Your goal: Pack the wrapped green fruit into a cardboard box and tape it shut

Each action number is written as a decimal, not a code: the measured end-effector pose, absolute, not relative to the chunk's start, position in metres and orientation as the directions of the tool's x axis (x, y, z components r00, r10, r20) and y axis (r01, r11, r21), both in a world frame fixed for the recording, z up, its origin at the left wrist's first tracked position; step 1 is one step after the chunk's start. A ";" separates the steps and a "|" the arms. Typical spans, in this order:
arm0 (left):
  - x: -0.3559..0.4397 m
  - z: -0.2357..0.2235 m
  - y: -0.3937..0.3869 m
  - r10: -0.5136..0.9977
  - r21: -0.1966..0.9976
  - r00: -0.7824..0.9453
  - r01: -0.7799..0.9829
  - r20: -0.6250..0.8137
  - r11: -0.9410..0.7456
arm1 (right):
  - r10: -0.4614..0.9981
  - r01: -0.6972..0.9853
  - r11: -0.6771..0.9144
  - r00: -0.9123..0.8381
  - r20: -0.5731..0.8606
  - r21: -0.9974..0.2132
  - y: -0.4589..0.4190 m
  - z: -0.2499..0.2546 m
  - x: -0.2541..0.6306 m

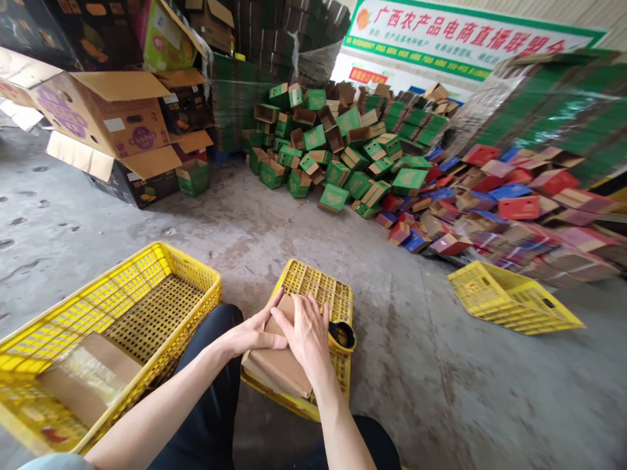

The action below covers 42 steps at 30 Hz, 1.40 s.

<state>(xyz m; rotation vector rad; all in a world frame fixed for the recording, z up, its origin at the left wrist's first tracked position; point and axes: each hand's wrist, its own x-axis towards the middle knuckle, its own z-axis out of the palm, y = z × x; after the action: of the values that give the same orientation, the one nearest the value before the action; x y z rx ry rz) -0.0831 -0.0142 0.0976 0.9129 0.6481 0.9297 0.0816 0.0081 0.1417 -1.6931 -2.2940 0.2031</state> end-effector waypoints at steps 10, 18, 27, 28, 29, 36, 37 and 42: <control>-0.078 0.099 -0.015 0.857 0.800 0.510 -0.483 -0.075 0.357 | 1.000 0.611 -0.006 0.022 0.009 -0.791 -0.049 0.103 0.155; -0.080 0.094 -0.017 0.864 0.784 0.496 -0.500 -0.088 0.367 | 0.992 0.145 -0.105 0.089 -0.093 -0.984 -0.036 0.102 0.141; -0.077 0.099 -0.019 0.860 0.794 0.495 -0.472 -0.121 0.383 | 0.998 0.230 -0.062 0.021 -0.058 -0.971 -0.036 0.105 0.164; -0.078 0.099 -0.018 0.857 0.792 0.499 -0.470 -0.126 0.390 | 0.998 0.214 -0.050 -0.025 -0.056 -0.975 -0.037 0.105 0.166; -0.079 0.098 -0.018 0.855 0.790 0.503 -0.469 -0.130 0.396 | 0.996 0.203 -0.039 -0.067 -0.053 -0.978 -0.039 0.104 0.168; -0.079 0.097 -0.014 0.858 0.791 0.493 -0.462 -0.147 0.401 | 0.999 0.268 -0.039 0.016 -0.037 -0.963 -0.039 0.095 0.166; -0.078 0.098 -0.014 0.858 0.794 0.492 -0.458 -0.148 0.400 | 0.999 0.282 -0.038 0.039 -0.028 -0.959 -0.038 0.094 0.166; -0.079 0.099 -0.015 0.857 0.797 0.495 -0.456 -0.142 0.395 | 0.997 0.340 -0.051 0.071 -0.029 -0.939 -0.043 0.091 0.162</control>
<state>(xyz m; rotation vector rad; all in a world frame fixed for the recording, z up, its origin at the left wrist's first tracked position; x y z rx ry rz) -0.0786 -0.0148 0.0985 0.7718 0.6036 0.8998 0.1624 -0.0429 0.0908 -1.5227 -1.3899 1.0050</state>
